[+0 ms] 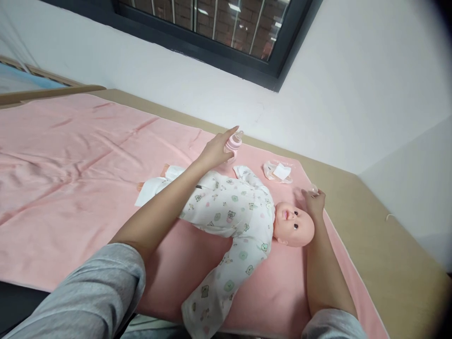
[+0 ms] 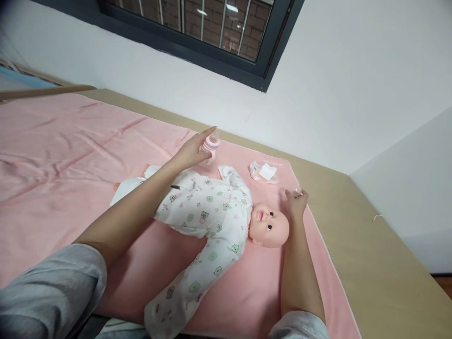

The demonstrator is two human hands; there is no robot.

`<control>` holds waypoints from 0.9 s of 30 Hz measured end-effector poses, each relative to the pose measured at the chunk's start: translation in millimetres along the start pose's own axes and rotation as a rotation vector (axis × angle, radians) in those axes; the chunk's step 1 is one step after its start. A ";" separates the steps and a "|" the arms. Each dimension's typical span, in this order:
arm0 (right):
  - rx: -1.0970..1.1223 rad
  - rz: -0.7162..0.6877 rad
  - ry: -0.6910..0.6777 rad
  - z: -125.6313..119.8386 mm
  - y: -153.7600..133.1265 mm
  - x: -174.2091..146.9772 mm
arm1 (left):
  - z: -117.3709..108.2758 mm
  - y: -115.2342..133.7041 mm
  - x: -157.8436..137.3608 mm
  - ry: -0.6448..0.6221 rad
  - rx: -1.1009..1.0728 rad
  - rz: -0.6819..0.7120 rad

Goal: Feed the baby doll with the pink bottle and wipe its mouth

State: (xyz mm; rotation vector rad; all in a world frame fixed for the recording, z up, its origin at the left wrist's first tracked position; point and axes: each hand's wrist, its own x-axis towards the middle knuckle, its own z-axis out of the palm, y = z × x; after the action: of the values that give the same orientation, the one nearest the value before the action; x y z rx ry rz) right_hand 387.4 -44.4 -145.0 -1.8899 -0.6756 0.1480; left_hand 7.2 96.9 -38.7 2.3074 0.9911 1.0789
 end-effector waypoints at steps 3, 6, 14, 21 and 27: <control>0.241 -0.077 -0.016 -10.5 -36.4 -6.6 | 10.1 11.6 -4.1 0.042 0.054 0.008; 0.441 -0.279 -0.072 -22.1 -85.4 -29.4 | 15.0 23.4 -8.9 0.107 0.029 0.034; 0.514 -0.673 -0.363 -35.7 -167.4 -131.7 | 27.8 59.0 -29.9 0.121 0.136 0.266; 0.477 -0.728 -0.380 -20.3 -163.6 -144.1 | 35.0 77.8 -48.1 0.133 0.162 0.397; 0.423 -0.721 -0.459 -16.5 -160.5 -147.4 | 34.8 84.2 -54.0 0.159 0.151 0.433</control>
State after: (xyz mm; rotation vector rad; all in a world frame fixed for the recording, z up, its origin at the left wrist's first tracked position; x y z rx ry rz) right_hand 209.9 -91.2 -26.3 -1.1238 -1.4700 0.2378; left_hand 46.4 -1.4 -35.6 2.6709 0.6565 1.4153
